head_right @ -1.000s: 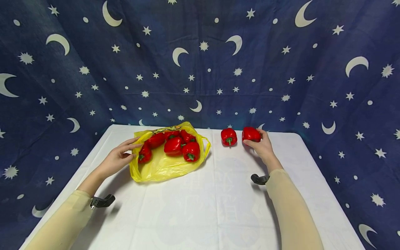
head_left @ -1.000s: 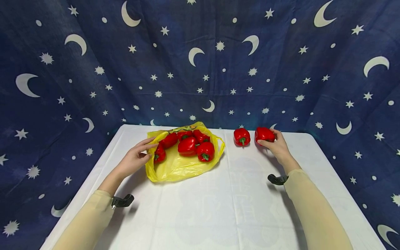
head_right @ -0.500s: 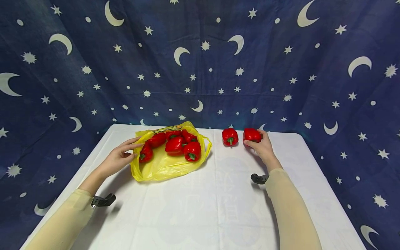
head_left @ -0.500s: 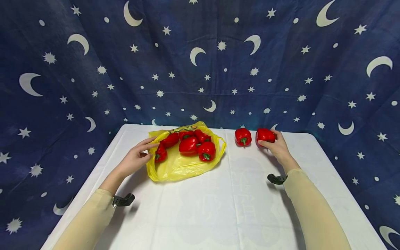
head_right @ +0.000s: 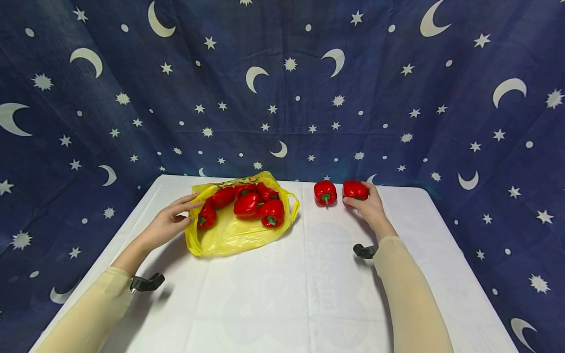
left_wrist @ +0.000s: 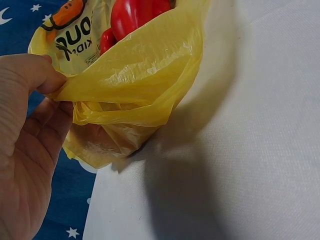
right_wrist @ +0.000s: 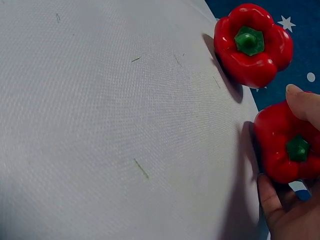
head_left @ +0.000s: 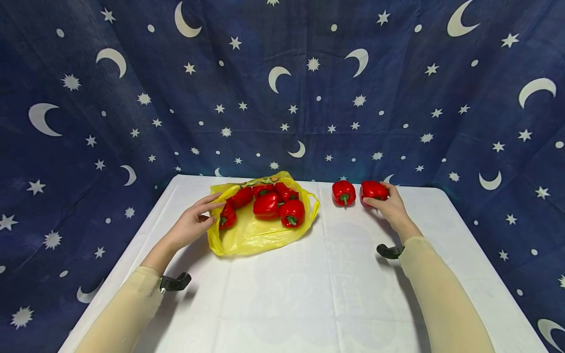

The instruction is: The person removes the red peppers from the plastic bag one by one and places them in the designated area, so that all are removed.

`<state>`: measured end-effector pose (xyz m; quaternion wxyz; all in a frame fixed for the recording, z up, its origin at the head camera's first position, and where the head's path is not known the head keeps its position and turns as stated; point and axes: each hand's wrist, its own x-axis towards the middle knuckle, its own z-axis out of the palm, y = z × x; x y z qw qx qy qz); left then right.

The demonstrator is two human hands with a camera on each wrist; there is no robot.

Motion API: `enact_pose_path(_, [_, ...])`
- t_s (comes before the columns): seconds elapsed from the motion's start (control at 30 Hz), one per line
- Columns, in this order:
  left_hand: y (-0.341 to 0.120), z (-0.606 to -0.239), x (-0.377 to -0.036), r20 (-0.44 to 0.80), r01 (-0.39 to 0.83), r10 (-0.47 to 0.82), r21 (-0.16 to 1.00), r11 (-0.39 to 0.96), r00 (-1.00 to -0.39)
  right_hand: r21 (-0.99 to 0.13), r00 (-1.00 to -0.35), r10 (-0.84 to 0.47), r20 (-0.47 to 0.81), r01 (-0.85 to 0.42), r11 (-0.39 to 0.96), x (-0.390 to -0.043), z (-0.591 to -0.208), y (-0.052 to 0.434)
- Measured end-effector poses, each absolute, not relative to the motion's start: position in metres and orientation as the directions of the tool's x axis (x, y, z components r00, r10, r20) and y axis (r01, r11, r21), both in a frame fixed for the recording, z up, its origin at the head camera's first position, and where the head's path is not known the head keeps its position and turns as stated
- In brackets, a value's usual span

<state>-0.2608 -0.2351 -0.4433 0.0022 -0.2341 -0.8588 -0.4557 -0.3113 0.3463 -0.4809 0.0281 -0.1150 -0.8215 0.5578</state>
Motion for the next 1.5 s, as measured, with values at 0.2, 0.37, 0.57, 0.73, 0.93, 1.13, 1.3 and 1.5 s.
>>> enact_pose_path(0.2, [-0.2350,-0.4440,-0.2610,0.218,0.406,0.400,0.780,0.476,-0.890,-0.919,-0.971,0.222,-0.094,0.170,0.355,-0.3124,-0.4811,0.3461])
enact_pose_path(0.37, [-0.2353,-0.4442,-0.2605,0.228,0.415,0.403,0.775,0.476,-0.887,-0.920,-0.973,0.213,-0.092,0.165,0.356,-0.3120,-0.4799,0.3451])
enact_pose_path(0.57, [-0.2354,-0.4436,-0.2609,0.211,0.402,0.403,0.778,0.482,-0.891,-0.913,-0.977,0.197,-0.082,0.153,0.379,-0.3114,-0.4802,0.3435])
enact_pose_path(0.73, [-0.2359,-0.4424,-0.2610,0.198,0.392,0.400,0.778,0.492,-0.895,-0.908,-0.978,0.193,-0.072,0.145,0.393,-0.3119,-0.4807,0.3429])
enact_pose_path(0.93, [-0.2354,-0.4425,-0.2619,0.193,0.392,0.403,0.773,0.499,-0.895,-0.904,-0.980,0.190,-0.056,0.131,0.408,-0.3118,-0.4813,0.3421])
enact_pose_path(1.13, [-0.2350,-0.4420,-0.2616,0.184,0.382,0.396,0.774,0.506,-0.899,-0.890,-0.975,0.212,-0.062,0.149,0.430,-0.3100,-0.4804,0.3432])
enact_pose_path(1.3, [-0.2352,-0.4423,-0.2614,0.190,0.386,0.397,0.773,0.503,-0.898,-0.886,-0.977,0.207,-0.055,0.143,0.441,-0.3095,-0.4803,0.3449])
enact_pose_path(1.5, [-0.2357,-0.4428,-0.2618,0.193,0.388,0.399,0.777,0.495,-0.896,-0.879,-0.979,0.201,-0.044,0.133,0.458,-0.3087,-0.4806,0.3435])
